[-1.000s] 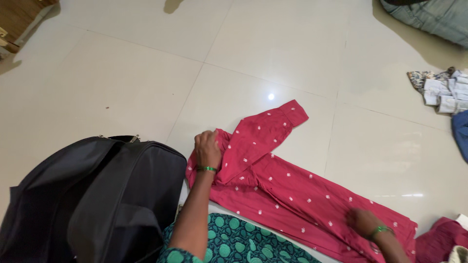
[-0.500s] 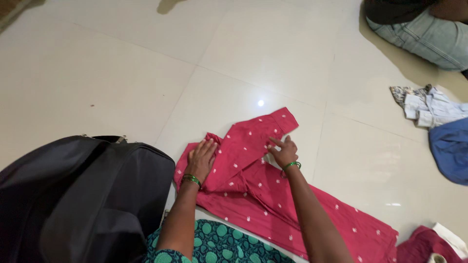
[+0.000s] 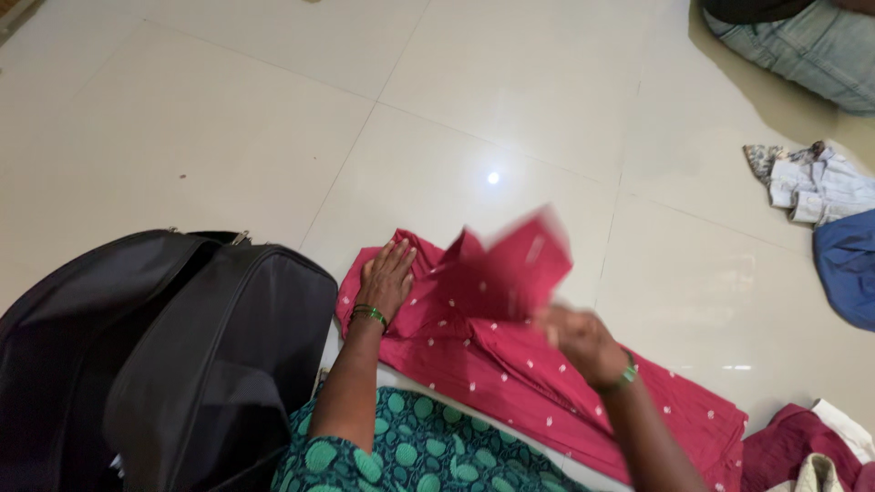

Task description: The person folds a pink patterned shirt by smoothing it out and bringing the sides and sleeves inward on the floor.

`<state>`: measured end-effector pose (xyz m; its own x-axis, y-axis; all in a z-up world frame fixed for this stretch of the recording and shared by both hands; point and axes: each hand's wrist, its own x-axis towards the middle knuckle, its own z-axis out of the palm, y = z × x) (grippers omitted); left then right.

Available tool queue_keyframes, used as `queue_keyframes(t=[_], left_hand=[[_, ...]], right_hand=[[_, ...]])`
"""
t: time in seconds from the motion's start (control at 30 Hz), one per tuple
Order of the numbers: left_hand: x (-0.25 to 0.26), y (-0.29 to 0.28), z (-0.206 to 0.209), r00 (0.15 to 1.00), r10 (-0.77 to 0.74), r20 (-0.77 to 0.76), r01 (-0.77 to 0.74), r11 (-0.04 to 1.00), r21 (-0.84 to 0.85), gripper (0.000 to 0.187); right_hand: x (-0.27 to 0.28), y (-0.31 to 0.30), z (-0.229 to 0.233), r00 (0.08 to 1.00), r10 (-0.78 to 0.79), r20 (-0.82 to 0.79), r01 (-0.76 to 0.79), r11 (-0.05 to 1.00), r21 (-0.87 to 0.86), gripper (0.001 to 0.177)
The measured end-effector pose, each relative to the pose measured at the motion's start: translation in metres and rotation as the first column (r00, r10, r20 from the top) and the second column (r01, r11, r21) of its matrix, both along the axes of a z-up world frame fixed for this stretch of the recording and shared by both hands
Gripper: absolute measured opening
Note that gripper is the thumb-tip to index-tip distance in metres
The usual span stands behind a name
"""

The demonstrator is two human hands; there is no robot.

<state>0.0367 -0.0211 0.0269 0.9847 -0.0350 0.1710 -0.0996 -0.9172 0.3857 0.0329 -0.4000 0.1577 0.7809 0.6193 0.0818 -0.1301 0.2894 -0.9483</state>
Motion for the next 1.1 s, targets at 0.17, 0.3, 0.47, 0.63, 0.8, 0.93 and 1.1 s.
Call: queue_keyframes(t=[0.17,0.3,0.47,0.63,0.8,0.93,1.1], left_hand=[[0.0,-0.003,0.012,0.999,-0.013,-0.029,0.012,1.0,-0.013,0.059],[-0.004,-0.005,0.015,0.998,-0.005,-0.061,0.003,0.999,-0.032,0.059],[0.004,-0.012,0.017,0.995,0.059,-0.079,-0.063,0.997,-0.05,0.058],[0.006,-0.053,0.014,0.996,0.036,0.076,-0.036,0.999,-0.001,0.055],[-0.003,-0.1,0.021,0.999,0.016,-0.029,-0.015,0.999,0.036,0.056],[0.002,-0.085,0.043,0.974,0.05,-0.223,-0.005,0.98,0.199,0.065],[0.017,-0.03,0.058,0.929,0.212,-0.305,-0.16,0.969,0.186,0.065]], right_hand=[[-0.075,-0.028,0.047,0.698,0.692,-0.184,-0.691,0.584,-0.425,0.03],[-0.088,-0.048,0.005,0.974,0.16,-0.163,-0.222,0.492,-0.842,0.045],[-0.049,-0.07,-0.076,0.905,0.027,0.425,0.388,0.363,-0.847,0.054],[-0.046,-0.09,-0.143,0.796,0.29,0.532,0.536,0.07,-0.841,0.078],[-0.048,-0.097,-0.161,0.825,0.323,0.463,0.487,0.008,-0.873,0.089],[-0.046,-0.098,-0.169,0.803,0.328,0.497,0.517,0.03,-0.855,0.092],[-0.041,-0.105,-0.18,0.84,0.333,0.429,0.461,-0.021,-0.887,0.095]])
